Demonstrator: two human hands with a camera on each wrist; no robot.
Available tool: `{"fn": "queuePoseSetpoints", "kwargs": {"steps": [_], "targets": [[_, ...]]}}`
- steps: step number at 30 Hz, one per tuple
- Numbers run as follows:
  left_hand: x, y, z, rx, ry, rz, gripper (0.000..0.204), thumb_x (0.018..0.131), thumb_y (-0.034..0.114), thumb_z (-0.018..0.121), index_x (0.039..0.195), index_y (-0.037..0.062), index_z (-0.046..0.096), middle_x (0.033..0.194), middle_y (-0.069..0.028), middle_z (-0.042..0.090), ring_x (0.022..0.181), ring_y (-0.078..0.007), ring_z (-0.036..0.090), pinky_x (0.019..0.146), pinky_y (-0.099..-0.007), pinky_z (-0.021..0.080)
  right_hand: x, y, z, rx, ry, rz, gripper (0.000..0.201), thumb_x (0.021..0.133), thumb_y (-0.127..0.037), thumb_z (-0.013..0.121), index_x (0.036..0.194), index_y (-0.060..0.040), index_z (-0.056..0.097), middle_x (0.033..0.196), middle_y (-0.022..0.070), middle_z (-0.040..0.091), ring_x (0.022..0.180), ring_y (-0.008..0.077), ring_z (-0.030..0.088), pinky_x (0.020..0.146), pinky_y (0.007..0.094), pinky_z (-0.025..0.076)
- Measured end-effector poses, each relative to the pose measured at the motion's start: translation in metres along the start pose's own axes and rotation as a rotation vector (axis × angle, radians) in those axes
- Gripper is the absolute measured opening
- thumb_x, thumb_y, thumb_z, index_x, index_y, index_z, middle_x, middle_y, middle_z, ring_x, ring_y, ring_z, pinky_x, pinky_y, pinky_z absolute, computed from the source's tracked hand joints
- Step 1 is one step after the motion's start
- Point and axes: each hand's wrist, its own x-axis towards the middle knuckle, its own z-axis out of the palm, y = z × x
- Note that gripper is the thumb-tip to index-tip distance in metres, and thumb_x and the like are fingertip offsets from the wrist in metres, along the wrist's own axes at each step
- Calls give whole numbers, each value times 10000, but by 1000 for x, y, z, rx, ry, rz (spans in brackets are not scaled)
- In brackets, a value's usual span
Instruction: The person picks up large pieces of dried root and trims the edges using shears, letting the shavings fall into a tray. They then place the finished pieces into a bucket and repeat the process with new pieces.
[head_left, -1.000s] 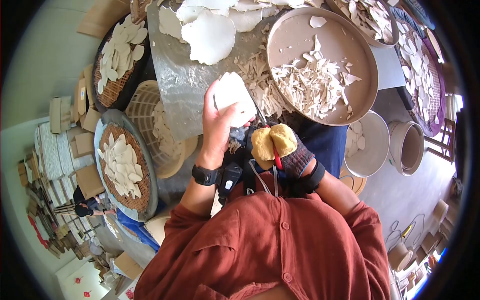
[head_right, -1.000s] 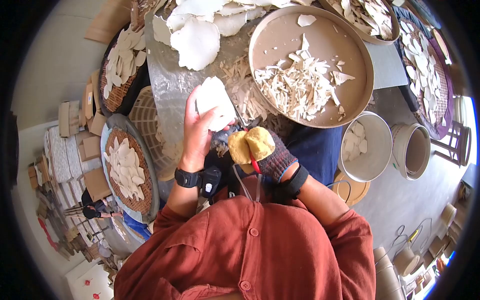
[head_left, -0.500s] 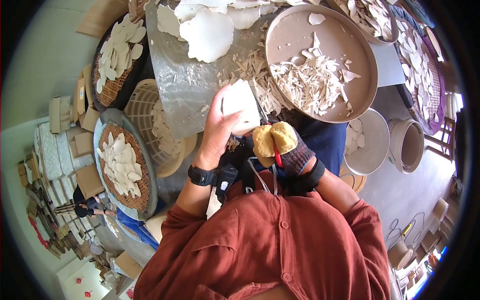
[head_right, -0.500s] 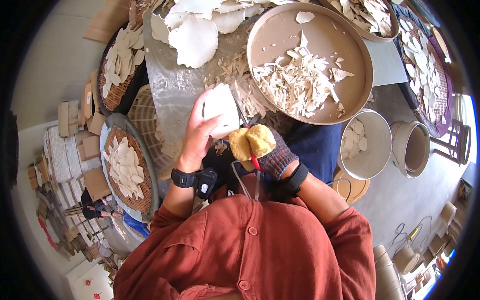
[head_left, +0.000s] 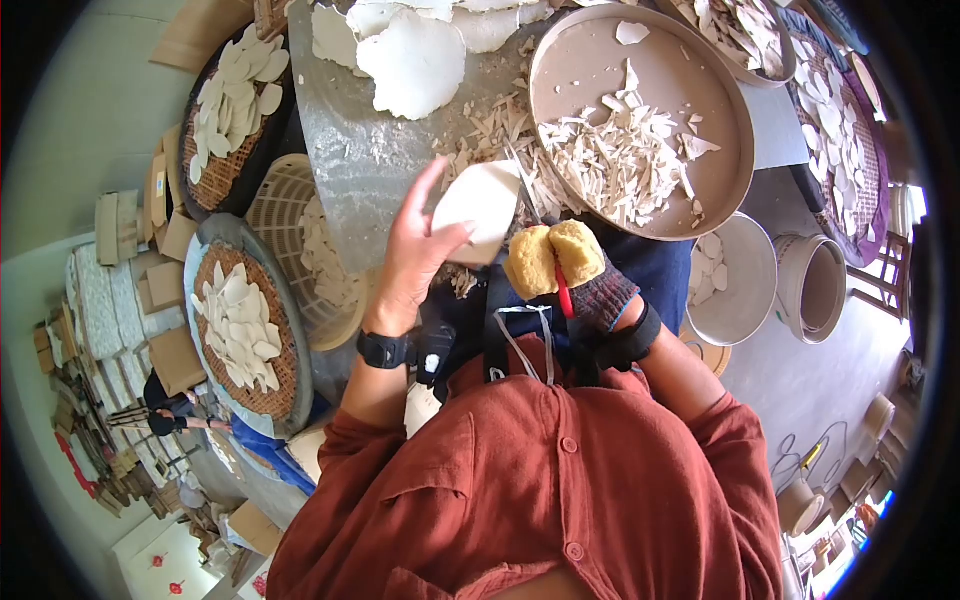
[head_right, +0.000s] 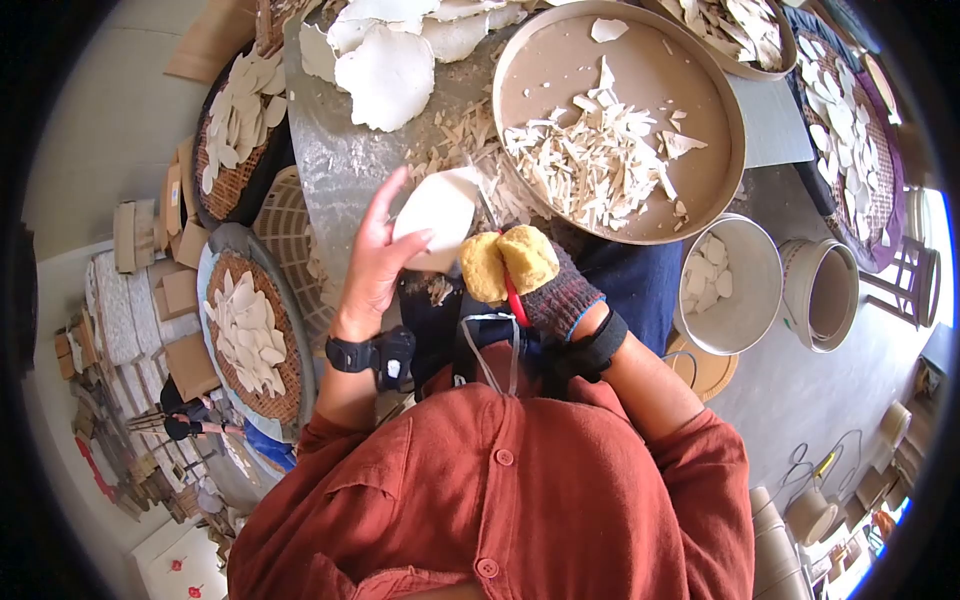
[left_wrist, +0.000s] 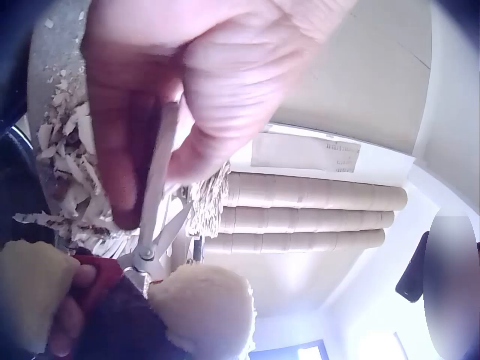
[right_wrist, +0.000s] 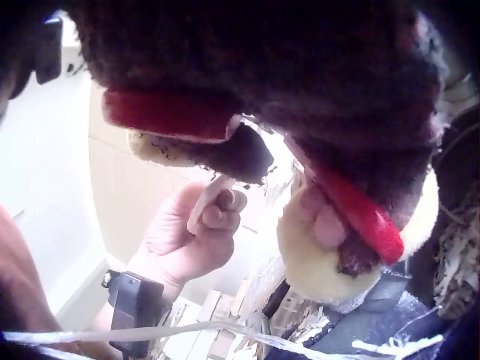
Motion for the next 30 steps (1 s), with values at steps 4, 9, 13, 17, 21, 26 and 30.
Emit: {"fn": "queuePoseSetpoints", "kwargs": {"steps": [4,9,13,17,21,26,30], "targets": [[4,-23,8,-56,315,317,662,777,-84,580,1336,64,260,1041,-150,588,946,-182,594,779,-298,525,-2,-3,4,470,7,260,212,830,-84,584,1032,-22,578,979,118,634,899,224,614,802,305,480],[12,-32,2,-129,489,352,570,799,-69,571,1291,45,306,1036,-154,600,942,-158,575,825,-272,475,-9,-14,11,-703,-127,-110,223,728,-130,684,931,-62,622,871,71,653,813,219,628,733,315,494],[20,-33,-12,-194,580,376,556,808,-50,576,1278,52,297,1025,-143,589,927,-150,567,795,-276,483,-15,0,12,-904,-253,-198,174,762,-141,606,914,-57,614,817,84,646,764,249,623,656,320,480],[21,-32,-22,-291,515,394,443,837,26,590,1235,53,395,1034,-80,591,909,-136,585,770,-243,487,-19,-10,12,47,-193,324,249,889,-251,504,1000,-43,583,897,80,631,795,220,615,679,324,493],[18,-33,-11,-172,327,395,357,845,56,589,1180,42,467,1012,-71,594,865,-100,581,730,-242,492,-16,22,-8,-104,-90,203,321,933,-300,437,1101,-43,531,996,78,605,950,226,587,822,382,489],[5,-26,-4,-235,258,205,337,836,40,570,1163,40,487,946,-55,590,870,-101,564,739,-251,477,-13,10,-12,-242,-62,247,299,942,-274,436,1138,-57,498,1035,74,586,919,218,593,778,368,511],[-22,-32,-43,-195,139,123,367,832,91,558,1191,49,489,943,-60,594,851,-108,568,733,-257,477,-9,-12,17,264,-205,353,338,918,-309,489,1048,-1,543,920,93,618,823,208,618,696,333,522]]}}
